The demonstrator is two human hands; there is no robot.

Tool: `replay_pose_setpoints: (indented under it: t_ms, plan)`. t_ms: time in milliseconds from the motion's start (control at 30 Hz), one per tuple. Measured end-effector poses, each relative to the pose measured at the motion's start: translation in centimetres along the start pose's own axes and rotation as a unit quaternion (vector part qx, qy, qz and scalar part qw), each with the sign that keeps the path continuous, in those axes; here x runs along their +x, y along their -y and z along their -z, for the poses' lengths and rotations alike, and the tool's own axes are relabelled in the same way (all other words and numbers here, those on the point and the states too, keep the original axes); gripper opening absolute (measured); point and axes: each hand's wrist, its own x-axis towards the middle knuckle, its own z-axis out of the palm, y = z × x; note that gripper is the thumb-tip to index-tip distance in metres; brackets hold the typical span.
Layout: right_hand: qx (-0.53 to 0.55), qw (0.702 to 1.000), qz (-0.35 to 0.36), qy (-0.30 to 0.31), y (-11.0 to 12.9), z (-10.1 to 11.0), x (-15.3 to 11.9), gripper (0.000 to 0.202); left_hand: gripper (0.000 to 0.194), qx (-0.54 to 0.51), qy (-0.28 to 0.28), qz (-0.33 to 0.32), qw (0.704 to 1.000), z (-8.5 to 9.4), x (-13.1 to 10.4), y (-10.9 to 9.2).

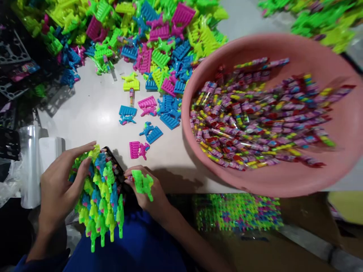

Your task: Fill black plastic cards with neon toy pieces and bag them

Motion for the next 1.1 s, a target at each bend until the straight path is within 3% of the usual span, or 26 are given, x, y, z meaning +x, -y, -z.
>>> replay_pose_setpoints:
  t_ms: [100, 200, 367, 500, 633, 767, 867, 933, 967, 1000, 1100]
  plan:
    - [0.012, 1.000, 0.018, 0.000, -1.0, -0.6, 0.4, 0.012, 0.025, 0.000, -0.001, -0.002, 1.000, 0.0, 0.0, 0.0]
    - [0.022, 0.999, 0.029, 0.039, -1.7, -0.2, 0.4, 0.019, 0.024, 0.003, 0.000, -0.005, 1.000, 0.0, 0.0, 0.0]
    - [0.028, 0.997, 0.011, 0.066, -1.5, 0.4, 0.1, 0.028, 0.024, 0.003, 0.005, -0.005, 1.000, 0.1, -0.1, 0.1]
    - [-0.057, 0.992, 0.071, 0.092, -0.7, 0.5, 0.7, 0.028, 0.025, -0.002, 0.004, -0.011, 1.000, 0.0, -0.1, 0.2]
    - [-0.176, 0.967, 0.141, 0.119, 0.1, -0.3, 1.1, 0.026, 0.028, 0.006, -0.002, -0.030, 1.000, -0.1, -0.1, 0.6]
    - [-0.280, 0.938, 0.138, 0.153, -0.1, -1.3, 1.5, 0.026, 0.027, 0.017, -0.020, -0.052, 0.998, -0.3, 0.0, 1.1]
    - [-0.235, 0.938, 0.095, 0.235, 0.0, -0.1, 3.6, 0.022, 0.027, 0.029, -0.035, -0.062, 0.997, -0.3, -0.1, 1.4]
    - [-0.163, 0.950, 0.092, 0.250, 0.6, 1.5, 6.0, 0.025, 0.026, 0.030, -0.044, -0.066, 0.996, -0.3, -0.2, 1.5]
    - [-0.141, 0.962, 0.097, 0.211, 1.0, 2.2, 7.5, 0.030, 0.026, 0.029, -0.046, -0.067, 0.996, -0.3, -0.3, 1.5]
    - [-0.145, 0.975, 0.099, 0.135, 1.4, 2.8, 9.2, 0.031, 0.026, 0.026, -0.048, -0.067, 0.996, -0.3, -0.3, 1.5]
    - [-0.192, 0.976, 0.095, -0.026, 2.5, 2.7, 15.1, 0.025, 0.025, 0.021, -0.049, -0.066, 0.996, -0.4, -0.2, 1.5]
